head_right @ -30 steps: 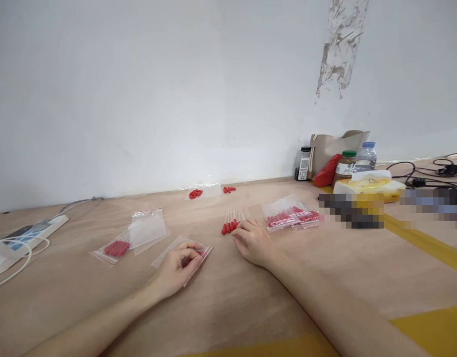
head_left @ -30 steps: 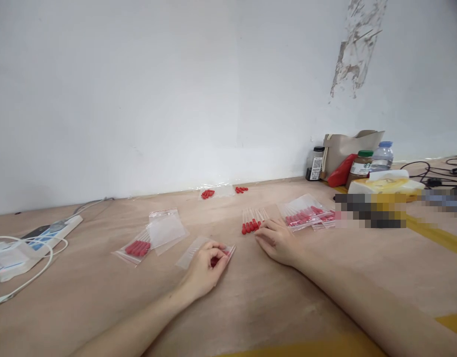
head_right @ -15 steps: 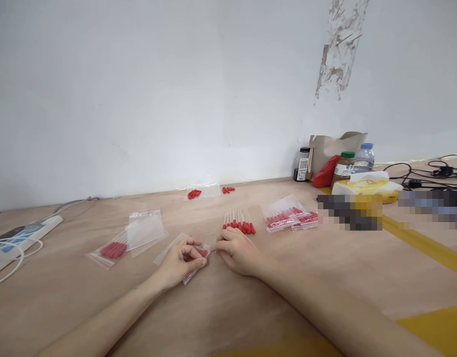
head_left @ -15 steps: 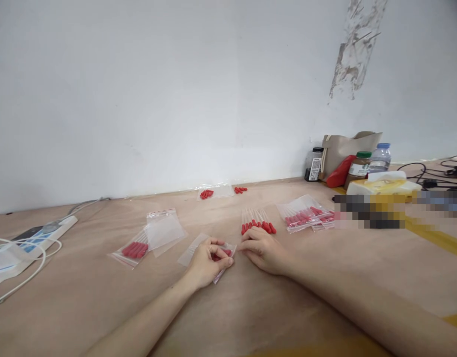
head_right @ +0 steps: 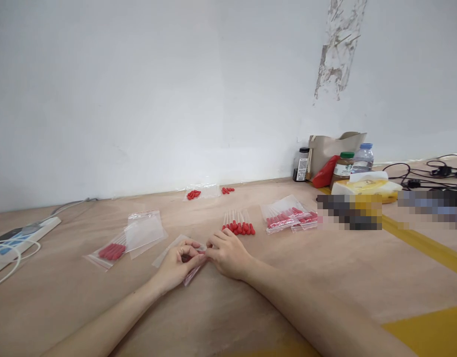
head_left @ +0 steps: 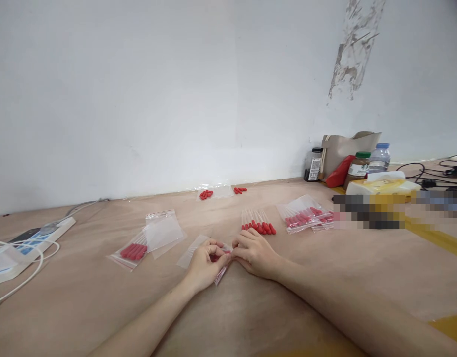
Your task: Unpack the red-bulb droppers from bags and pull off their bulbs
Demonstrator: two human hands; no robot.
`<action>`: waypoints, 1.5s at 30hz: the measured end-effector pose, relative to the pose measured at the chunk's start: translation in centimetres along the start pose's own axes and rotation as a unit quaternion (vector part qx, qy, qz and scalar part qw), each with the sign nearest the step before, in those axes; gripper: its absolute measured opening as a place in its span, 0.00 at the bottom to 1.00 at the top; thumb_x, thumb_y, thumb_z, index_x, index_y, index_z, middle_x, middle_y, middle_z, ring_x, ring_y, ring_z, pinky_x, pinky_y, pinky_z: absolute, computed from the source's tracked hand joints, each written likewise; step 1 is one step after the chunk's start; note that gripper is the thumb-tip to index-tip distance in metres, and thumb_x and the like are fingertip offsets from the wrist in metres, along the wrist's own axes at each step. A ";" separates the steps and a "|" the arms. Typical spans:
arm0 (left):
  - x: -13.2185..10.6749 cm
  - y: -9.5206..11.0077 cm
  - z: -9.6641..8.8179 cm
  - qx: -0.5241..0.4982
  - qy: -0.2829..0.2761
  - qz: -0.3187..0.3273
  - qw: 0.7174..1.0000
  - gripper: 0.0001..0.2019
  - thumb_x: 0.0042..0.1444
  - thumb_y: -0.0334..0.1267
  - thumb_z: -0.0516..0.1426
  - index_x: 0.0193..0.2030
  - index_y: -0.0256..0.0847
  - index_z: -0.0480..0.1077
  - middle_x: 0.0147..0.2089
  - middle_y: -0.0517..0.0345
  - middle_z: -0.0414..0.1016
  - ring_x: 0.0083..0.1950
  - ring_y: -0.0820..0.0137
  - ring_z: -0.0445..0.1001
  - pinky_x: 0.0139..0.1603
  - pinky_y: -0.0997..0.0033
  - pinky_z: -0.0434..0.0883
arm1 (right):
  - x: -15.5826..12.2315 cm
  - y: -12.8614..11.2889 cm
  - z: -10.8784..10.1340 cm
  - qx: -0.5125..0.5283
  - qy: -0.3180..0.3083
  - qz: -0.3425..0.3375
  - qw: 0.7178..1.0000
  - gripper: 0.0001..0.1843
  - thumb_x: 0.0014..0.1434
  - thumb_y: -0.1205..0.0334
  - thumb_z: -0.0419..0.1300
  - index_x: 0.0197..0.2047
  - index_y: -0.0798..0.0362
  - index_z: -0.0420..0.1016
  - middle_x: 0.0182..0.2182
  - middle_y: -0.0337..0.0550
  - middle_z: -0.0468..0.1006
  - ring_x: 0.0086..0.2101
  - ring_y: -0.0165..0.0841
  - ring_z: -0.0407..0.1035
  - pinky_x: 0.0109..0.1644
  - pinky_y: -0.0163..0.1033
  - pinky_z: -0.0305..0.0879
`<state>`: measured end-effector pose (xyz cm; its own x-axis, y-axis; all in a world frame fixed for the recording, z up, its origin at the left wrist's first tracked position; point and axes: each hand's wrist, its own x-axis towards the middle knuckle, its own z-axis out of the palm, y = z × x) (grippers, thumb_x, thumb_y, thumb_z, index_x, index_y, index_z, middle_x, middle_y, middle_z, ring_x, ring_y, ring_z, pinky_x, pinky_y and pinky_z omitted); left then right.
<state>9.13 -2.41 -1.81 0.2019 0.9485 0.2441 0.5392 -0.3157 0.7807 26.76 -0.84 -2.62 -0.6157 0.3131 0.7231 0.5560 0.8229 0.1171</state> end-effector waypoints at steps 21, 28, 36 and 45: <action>-1.6 0.7 0.7 0.163 0.007 0.133 0.978 0.06 0.53 0.32 0.48 0.26 0.41 0.60 0.37 0.54 0.71 0.42 0.65 0.68 0.47 0.60 0.61 | -0.1 -0.2 0.1 0.008 -0.011 -0.054 0.998 0.09 0.54 0.70 0.52 0.26 0.53 0.71 0.27 0.39 0.72 0.30 0.30 0.56 0.32 0.38 0.48; -1.6 0.7 0.8 0.178 0.016 0.113 0.977 0.06 0.53 0.33 0.46 0.26 0.41 0.59 0.31 0.56 0.71 0.39 0.65 0.69 0.47 0.58 0.60 | 0.1 -0.2 -0.2 0.022 -0.059 -0.075 0.995 0.11 0.55 0.70 0.50 0.26 0.53 0.70 0.28 0.40 0.73 0.31 0.30 0.57 0.33 0.38 0.50; -0.6 0.3 -1.1 0.054 0.034 0.012 0.998 0.08 0.55 0.37 0.47 0.26 0.40 0.59 0.44 0.52 0.72 0.42 0.66 0.71 0.38 0.67 0.65 | -0.3 -0.1 -1.2 0.134 -0.139 -0.080 0.978 0.11 0.55 0.74 0.48 0.31 0.54 0.70 0.34 0.43 0.74 0.36 0.30 0.64 0.40 0.34 0.59; -0.9 -0.7 -5.7 0.100 -0.210 0.128 0.964 0.18 0.53 0.44 0.53 0.50 0.43 0.60 0.51 0.54 0.66 0.51 0.65 0.64 0.52 0.64 0.62 | -1.2 0.1 -1.2 0.265 -0.098 0.102 0.954 0.09 0.53 0.69 0.52 0.34 0.55 0.73 0.33 0.44 0.75 0.31 0.28 0.68 0.36 0.32 0.62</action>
<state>3.91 -2.87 0.75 0.6405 0.7574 0.1268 0.5654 -0.5769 0.5895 28.20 -1.73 -2.73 -0.6461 0.5329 0.5464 0.3474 0.8428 -0.4112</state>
